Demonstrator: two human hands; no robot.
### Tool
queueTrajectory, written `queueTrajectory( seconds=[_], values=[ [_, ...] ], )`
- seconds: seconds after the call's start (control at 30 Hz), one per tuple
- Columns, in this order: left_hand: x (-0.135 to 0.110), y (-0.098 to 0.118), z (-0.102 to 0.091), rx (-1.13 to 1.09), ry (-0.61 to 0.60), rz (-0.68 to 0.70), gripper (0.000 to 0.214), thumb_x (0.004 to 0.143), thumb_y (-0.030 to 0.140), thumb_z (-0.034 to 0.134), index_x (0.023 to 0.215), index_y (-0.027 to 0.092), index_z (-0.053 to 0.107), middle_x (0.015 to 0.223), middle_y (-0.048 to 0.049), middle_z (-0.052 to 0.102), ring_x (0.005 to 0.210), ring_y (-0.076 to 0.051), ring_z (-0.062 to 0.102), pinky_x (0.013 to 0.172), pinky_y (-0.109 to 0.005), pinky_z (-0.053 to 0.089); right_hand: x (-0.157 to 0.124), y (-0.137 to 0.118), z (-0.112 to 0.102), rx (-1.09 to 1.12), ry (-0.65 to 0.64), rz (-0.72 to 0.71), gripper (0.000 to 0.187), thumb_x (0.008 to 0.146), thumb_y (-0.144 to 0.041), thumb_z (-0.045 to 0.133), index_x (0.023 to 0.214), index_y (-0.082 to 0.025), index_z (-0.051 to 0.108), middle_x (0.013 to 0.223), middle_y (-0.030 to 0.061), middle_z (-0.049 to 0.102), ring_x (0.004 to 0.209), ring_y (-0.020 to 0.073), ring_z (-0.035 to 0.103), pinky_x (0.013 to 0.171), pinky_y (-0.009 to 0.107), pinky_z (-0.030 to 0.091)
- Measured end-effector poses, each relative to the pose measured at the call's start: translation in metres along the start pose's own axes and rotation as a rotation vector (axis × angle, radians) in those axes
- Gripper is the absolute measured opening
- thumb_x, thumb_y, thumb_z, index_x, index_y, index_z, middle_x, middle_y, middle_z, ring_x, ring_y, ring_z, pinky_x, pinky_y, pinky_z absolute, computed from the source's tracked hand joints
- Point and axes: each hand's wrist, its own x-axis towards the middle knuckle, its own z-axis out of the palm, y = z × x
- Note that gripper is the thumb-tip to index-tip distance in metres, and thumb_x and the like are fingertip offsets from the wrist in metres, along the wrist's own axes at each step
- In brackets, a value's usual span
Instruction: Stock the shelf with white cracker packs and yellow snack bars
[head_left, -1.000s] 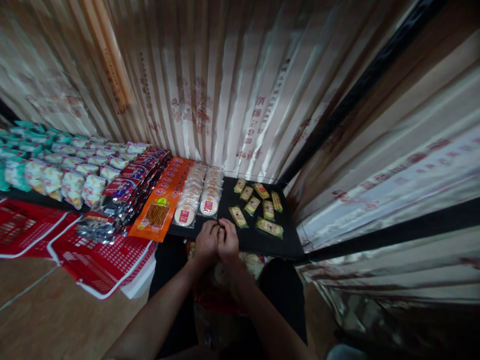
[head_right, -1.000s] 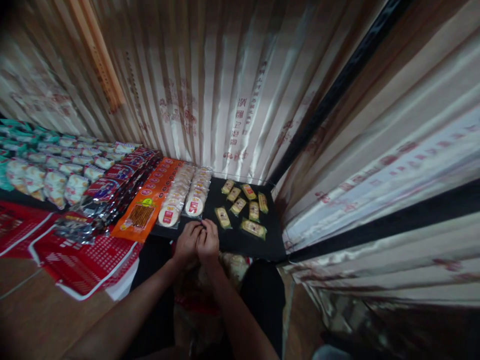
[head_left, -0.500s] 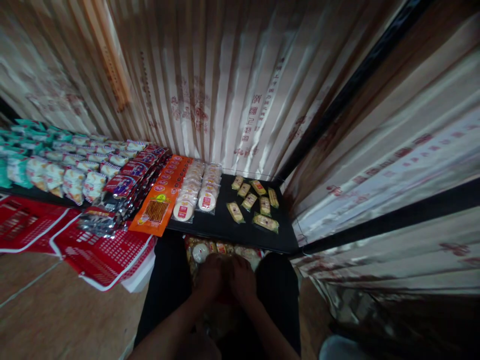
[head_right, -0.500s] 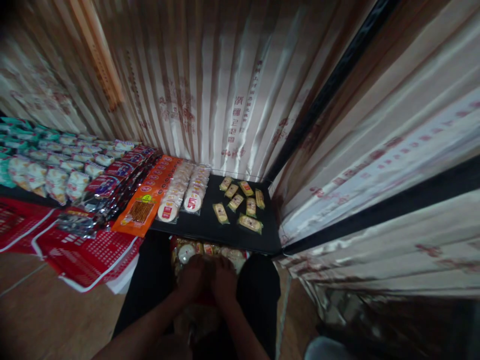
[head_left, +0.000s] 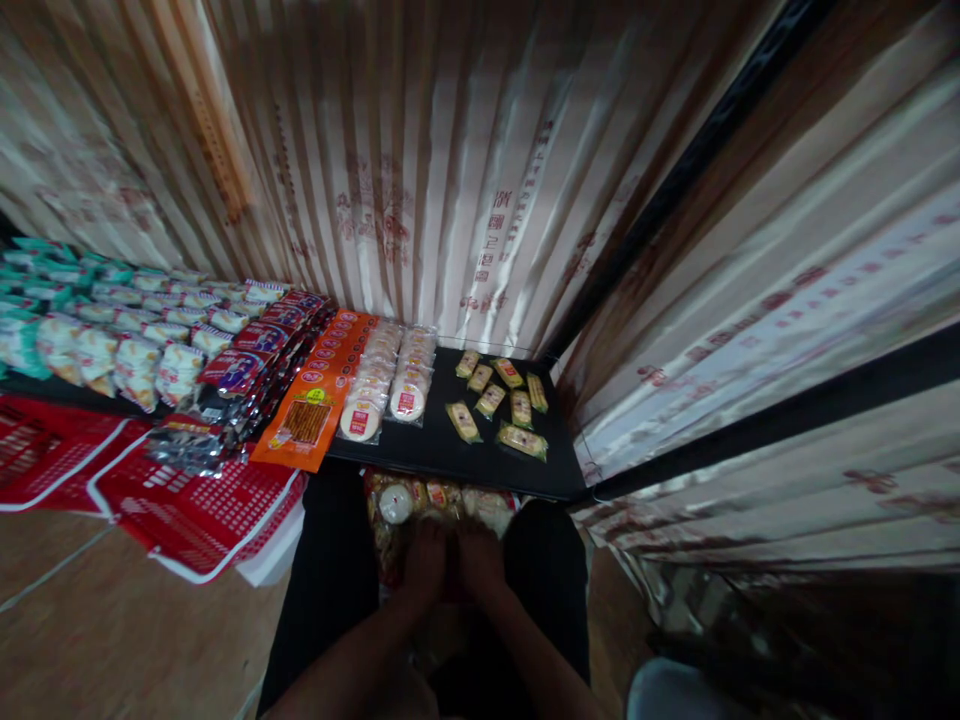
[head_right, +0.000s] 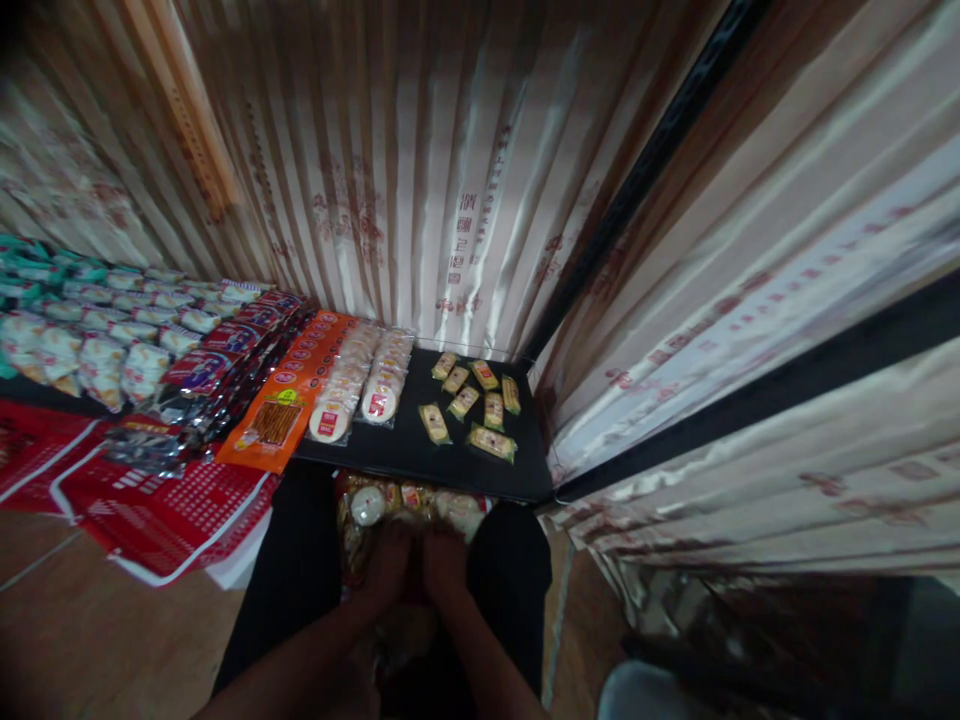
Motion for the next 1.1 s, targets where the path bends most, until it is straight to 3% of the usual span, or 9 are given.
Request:
queueTrajectory(
  seconds=[0.13, 0.27, 0.37, 0.47, 0.63, 0.77, 0.97, 1.1],
  values=[
    [0.001, 0.006, -0.012, 0.001, -0.038, -0.107, 0.036, 0.075, 0.002, 0.032, 0.086, 0.01, 0.064, 0.099, -0.0153, 0.066, 0.102, -0.025, 0.058, 0.093, -0.038, 0.041, -0.001, 0.001, -0.004, 0.052, -0.007, -0.018, 0.031, 0.078, -0.005, 0.042, 0.093, -0.015, 0.068, 0.1, 0.0157, 0.068, 0.099, 0.0258, 0.06, 0.083, 0.035, 0.041],
    [0.001, 0.007, -0.027, -0.079, -0.014, -0.191, 0.027, 0.079, 0.007, 0.034, 0.086, 0.012, 0.06, 0.09, -0.0125, 0.065, 0.09, -0.022, 0.06, 0.083, -0.033, 0.043, 0.001, 0.003, -0.006, 0.203, 0.012, -0.004, 0.025, 0.077, -0.011, 0.046, 0.089, -0.018, 0.067, 0.092, 0.0114, 0.069, 0.093, 0.0237, 0.06, 0.082, 0.033, 0.041],
    [0.004, 0.008, -0.042, -0.127, -0.003, -0.247, 0.025, 0.086, 0.015, 0.03, 0.088, 0.014, 0.054, 0.079, -0.0082, 0.063, 0.074, -0.017, 0.06, 0.067, -0.027, 0.042, 0.005, 0.002, -0.007, 0.352, 0.077, -0.013, 0.024, 0.075, -0.011, 0.045, 0.083, -0.019, 0.067, 0.088, 0.0073, 0.068, 0.091, 0.0203, 0.059, 0.082, 0.03, 0.041],
    [0.008, 0.013, -0.062, -0.224, 0.043, -0.303, 0.023, 0.089, 0.021, 0.027, 0.086, 0.017, 0.05, 0.072, -0.0036, 0.06, 0.066, -0.014, 0.057, 0.062, -0.025, 0.039, 0.009, 0.0, -0.011, 0.501, 0.183, -0.063, 0.02, 0.074, -0.012, 0.046, 0.077, -0.019, 0.065, 0.086, 0.0058, 0.065, 0.089, 0.0186, 0.057, 0.082, 0.029, 0.042],
    [0.015, 0.019, -0.099, -0.326, 0.146, -0.22, 0.015, 0.086, 0.02, 0.034, 0.077, 0.02, 0.045, 0.068, 0.0011, 0.055, 0.066, -0.014, 0.054, 0.065, -0.025, 0.04, 0.012, -0.006, -0.028, 0.688, 0.299, -0.111, 0.013, 0.074, -0.018, 0.049, 0.073, -0.021, 0.062, 0.082, 0.0044, 0.064, 0.086, 0.0194, 0.058, 0.081, 0.033, 0.045],
    [0.023, 0.021, -0.123, -0.361, 0.195, -0.209, 0.01, 0.083, 0.019, 0.039, 0.075, 0.02, 0.045, 0.07, 0.0017, 0.055, 0.068, -0.012, 0.056, 0.067, -0.024, 0.042, 0.006, -0.012, -0.043, 0.807, 0.245, -0.182, 0.02, 0.079, -0.026, 0.048, 0.091, -0.02, 0.063, 0.097, 0.0063, 0.065, 0.092, 0.0191, 0.06, 0.082, 0.032, 0.047],
    [0.03, 0.041, -0.159, -0.549, 0.143, -0.388, 0.013, 0.083, 0.013, 0.042, 0.072, 0.021, 0.044, 0.061, 0.0048, 0.056, 0.055, -0.008, 0.057, 0.055, -0.018, 0.044, -0.005, -0.02, -0.047, 0.721, 0.182, -0.344, 0.054, 0.072, -0.032, 0.061, 0.124, -0.019, 0.051, 0.126, 0.0113, 0.056, 0.116, 0.0247, 0.051, 0.098, 0.041, 0.04],
    [0.035, 0.043, -0.164, -0.663, 0.088, -0.449, 0.011, 0.083, 0.013, 0.044, 0.074, 0.02, 0.045, 0.06, 0.0049, 0.059, 0.053, -0.008, 0.06, 0.053, -0.017, 0.046, -0.004, -0.022, -0.05, 0.746, 0.254, -0.363, 0.043, 0.079, -0.024, 0.049, 0.121, -0.019, 0.054, 0.121, 0.0109, 0.059, 0.115, 0.023, 0.052, 0.099, 0.041, 0.04]
  ],
)
